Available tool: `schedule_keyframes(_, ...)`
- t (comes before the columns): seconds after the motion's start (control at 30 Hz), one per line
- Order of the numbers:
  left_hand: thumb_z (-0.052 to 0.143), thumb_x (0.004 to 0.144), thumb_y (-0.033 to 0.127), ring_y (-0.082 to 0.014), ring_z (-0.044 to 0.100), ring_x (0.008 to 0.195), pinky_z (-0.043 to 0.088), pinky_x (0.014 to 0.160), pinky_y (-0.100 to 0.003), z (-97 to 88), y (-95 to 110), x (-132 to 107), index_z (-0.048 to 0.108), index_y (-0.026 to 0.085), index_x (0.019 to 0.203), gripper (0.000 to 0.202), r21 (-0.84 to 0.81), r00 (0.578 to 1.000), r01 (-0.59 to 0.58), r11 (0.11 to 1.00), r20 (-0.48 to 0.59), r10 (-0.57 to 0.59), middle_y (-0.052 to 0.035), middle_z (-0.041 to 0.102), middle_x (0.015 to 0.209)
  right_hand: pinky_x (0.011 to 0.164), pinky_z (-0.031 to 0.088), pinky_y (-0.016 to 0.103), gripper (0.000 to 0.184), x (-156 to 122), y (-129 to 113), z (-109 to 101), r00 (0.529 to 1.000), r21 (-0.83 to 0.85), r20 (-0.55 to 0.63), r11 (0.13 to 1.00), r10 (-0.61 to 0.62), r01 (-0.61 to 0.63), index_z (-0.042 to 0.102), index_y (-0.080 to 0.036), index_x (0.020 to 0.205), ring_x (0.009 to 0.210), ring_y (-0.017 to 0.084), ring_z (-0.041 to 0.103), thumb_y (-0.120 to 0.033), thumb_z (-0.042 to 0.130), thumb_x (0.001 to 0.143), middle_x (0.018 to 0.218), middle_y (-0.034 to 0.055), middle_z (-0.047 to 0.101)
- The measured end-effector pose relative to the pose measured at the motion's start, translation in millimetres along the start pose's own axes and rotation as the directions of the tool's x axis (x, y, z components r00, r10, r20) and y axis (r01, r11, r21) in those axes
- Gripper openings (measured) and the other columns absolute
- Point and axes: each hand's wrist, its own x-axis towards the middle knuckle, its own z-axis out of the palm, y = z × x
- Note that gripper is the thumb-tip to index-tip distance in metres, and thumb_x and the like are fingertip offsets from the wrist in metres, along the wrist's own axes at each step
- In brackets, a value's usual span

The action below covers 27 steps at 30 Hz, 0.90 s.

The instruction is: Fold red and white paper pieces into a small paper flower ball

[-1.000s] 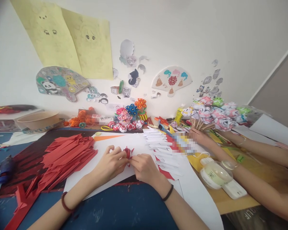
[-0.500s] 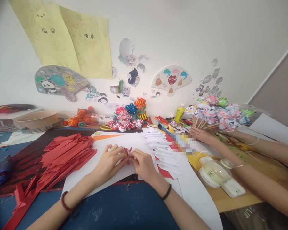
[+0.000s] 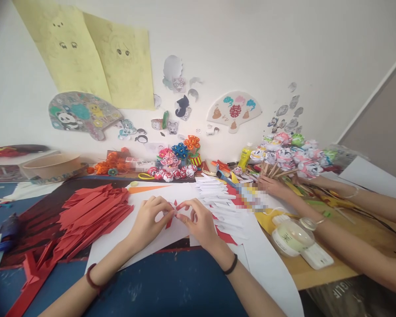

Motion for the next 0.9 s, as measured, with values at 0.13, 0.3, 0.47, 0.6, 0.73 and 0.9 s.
schedule_keyframes(0.13,0.055,0.095,0.025,-0.0181,0.056,0.084,0.039,0.078,-0.035,0.8,-2,3,0.064,0.020,0.081,0.018,-0.057,1.000,0.003,0.998,-0.006,-0.004,-0.0015,0.065,0.086,0.062,0.043,0.025,0.021,-3,1,4,0.994,-0.203,0.076,0.975,-0.074,0.088,0.064,-0.021,0.095,0.062,0.013,0.057,-0.041,0.064,0.091,0.079,-0.0002,0.066)
schedule_keyframes(0.3,0.054,0.095,0.026,-0.0192,0.055,0.085,0.040,0.076,-0.035,0.5,4,3,0.062,0.020,0.080,0.017,0.016,0.999,-0.036,0.999,-0.016,0.036,-0.0024,0.064,0.087,0.061,0.043,0.025,0.023,-2,0,8,0.973,-0.204,0.134,0.956,-0.186,0.210,0.061,-0.019,0.084,0.062,0.013,0.058,-0.027,0.046,0.101,0.073,0.0008,0.062)
schedule_keyframes(0.47,0.053,0.094,0.022,-0.0218,0.053,0.096,0.044,0.082,-0.039,-0.4,10,3,0.062,0.021,0.081,0.016,0.021,0.991,-0.024,0.999,-0.128,0.026,-0.0051,0.061,0.106,0.059,0.043,0.025,0.025,-9,-8,7,0.962,-0.233,0.121,0.935,-0.245,0.267,0.056,-0.019,0.079,0.060,0.014,0.056,-0.020,0.043,0.100,0.071,0.0012,0.059)
schedule_keyframes(0.6,0.052,0.094,0.018,-0.0216,0.054,0.095,0.046,0.081,-0.038,5.5,12,6,0.059,0.020,0.080,0.016,-0.028,0.991,-0.008,1.000,-0.133,0.004,-0.0052,0.061,0.103,0.054,0.043,0.025,0.027,-13,-10,9,0.958,-0.267,0.105,0.921,-0.267,0.285,0.055,-0.019,0.077,0.057,0.014,0.057,-0.018,0.041,0.100,0.068,0.0014,0.060)
schedule_keyframes(0.73,0.049,0.095,0.019,-0.0201,0.056,0.089,0.048,0.080,-0.035,12.1,9,6,0.056,0.020,0.084,0.014,-0.099,0.994,0.034,0.994,-0.095,-0.044,-0.0040,0.062,0.093,0.059,0.048,0.028,0.016,-11,-14,2,0.949,-0.323,0.059,0.893,-0.310,0.312,0.061,-0.019,0.084,0.062,0.017,0.062,-0.019,0.050,0.096,0.072,0.0036,0.066)
schedule_keyframes(0.9,0.044,0.097,0.022,-0.0205,0.058,0.093,0.049,0.082,-0.035,8.1,-1,6,0.056,0.020,0.091,0.014,-0.032,0.982,0.035,0.999,-0.186,-0.040,-0.0061,0.063,0.097,0.075,0.056,0.032,0.018,20,-65,-15,0.858,-0.203,-0.278,0.899,-0.432,0.387,0.063,-0.019,0.104,0.085,0.020,0.068,-0.017,0.056,0.088,0.090,0.0079,0.071)
